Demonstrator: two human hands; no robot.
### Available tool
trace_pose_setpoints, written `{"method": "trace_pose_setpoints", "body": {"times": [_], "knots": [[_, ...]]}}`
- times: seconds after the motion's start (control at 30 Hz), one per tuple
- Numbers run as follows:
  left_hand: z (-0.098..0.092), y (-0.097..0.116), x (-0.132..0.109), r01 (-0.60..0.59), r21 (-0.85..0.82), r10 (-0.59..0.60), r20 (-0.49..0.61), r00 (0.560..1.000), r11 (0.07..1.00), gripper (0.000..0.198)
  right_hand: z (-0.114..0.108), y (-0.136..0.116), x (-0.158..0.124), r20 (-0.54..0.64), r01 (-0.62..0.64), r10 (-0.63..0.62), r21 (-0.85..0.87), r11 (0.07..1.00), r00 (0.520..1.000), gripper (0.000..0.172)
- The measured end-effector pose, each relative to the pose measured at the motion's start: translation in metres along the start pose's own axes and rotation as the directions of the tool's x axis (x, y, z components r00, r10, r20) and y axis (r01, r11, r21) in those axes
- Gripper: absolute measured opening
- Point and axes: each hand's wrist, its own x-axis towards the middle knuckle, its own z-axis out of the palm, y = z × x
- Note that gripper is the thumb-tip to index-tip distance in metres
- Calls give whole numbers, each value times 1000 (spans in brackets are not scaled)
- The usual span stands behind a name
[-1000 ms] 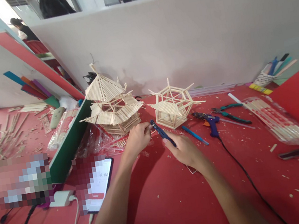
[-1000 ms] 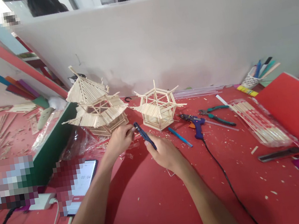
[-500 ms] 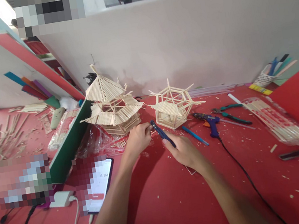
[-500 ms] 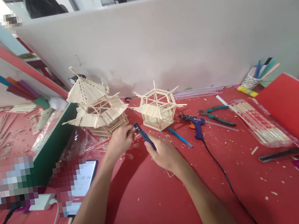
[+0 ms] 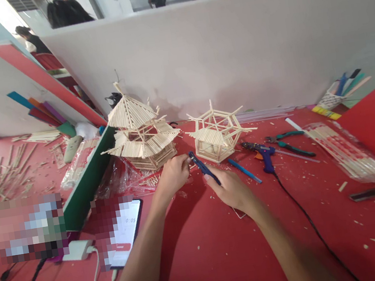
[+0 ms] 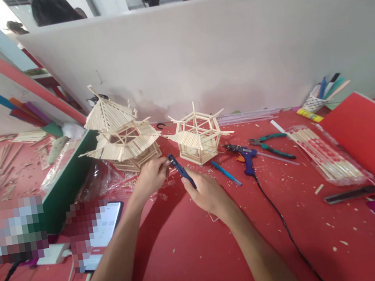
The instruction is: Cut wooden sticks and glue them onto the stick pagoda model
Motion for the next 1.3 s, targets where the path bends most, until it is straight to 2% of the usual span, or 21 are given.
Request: {"method": "trace_pose_setpoints", "body": {"times": [0.27, 1.3], "knots": [[0, 1, 1, 30, 56, -31, 22, 999, 998, 25, 0, -1, 0, 11, -4, 4, -32, 999, 1000, 46], [1, 1, 0, -11, 79, 11, -10, 1000, 997, 25, 1, -1, -1, -6, 1, -1, -27, 1000, 1000, 44]]}}
